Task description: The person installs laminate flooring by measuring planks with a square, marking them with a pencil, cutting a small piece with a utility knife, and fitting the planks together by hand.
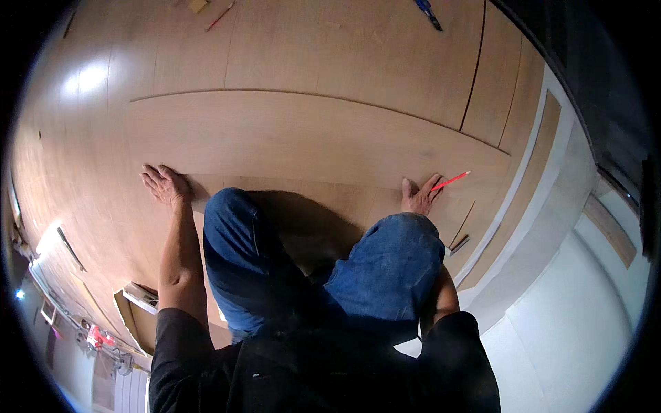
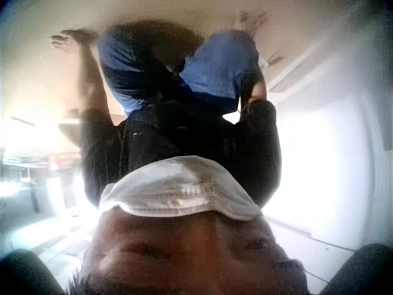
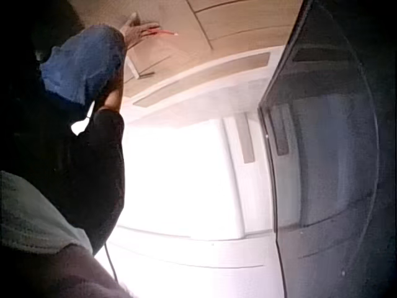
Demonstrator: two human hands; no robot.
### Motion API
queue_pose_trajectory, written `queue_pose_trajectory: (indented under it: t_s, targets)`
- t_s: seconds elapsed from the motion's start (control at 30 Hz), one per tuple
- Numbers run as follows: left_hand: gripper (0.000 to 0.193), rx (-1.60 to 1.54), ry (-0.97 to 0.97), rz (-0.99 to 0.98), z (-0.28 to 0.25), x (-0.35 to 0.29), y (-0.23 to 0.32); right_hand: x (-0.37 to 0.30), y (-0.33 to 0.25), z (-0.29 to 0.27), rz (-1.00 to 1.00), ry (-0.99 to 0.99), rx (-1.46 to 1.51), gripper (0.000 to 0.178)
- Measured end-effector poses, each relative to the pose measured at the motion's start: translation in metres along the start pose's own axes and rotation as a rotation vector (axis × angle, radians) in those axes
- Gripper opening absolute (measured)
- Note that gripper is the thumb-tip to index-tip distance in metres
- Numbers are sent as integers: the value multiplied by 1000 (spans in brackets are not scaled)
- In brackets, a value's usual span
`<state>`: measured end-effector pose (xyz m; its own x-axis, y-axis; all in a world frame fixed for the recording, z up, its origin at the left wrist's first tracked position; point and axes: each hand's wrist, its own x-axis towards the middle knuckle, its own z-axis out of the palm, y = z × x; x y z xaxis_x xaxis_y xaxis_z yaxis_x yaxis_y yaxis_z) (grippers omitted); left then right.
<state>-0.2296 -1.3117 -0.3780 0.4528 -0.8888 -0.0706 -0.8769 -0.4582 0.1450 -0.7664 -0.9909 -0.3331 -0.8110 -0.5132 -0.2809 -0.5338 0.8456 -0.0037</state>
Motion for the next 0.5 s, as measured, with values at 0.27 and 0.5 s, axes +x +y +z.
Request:
queue_pose_trajectory:
  t_s: [0.27, 0.5]
  targets:
    - [69, 7, -1, -17, 4, 4, -11, 1, -5, -2, 21, -27, 83, 104]
    - [69, -25, -5, -13, 2, 2, -6, -1, -2, 2, 9, 9, 59, 105]
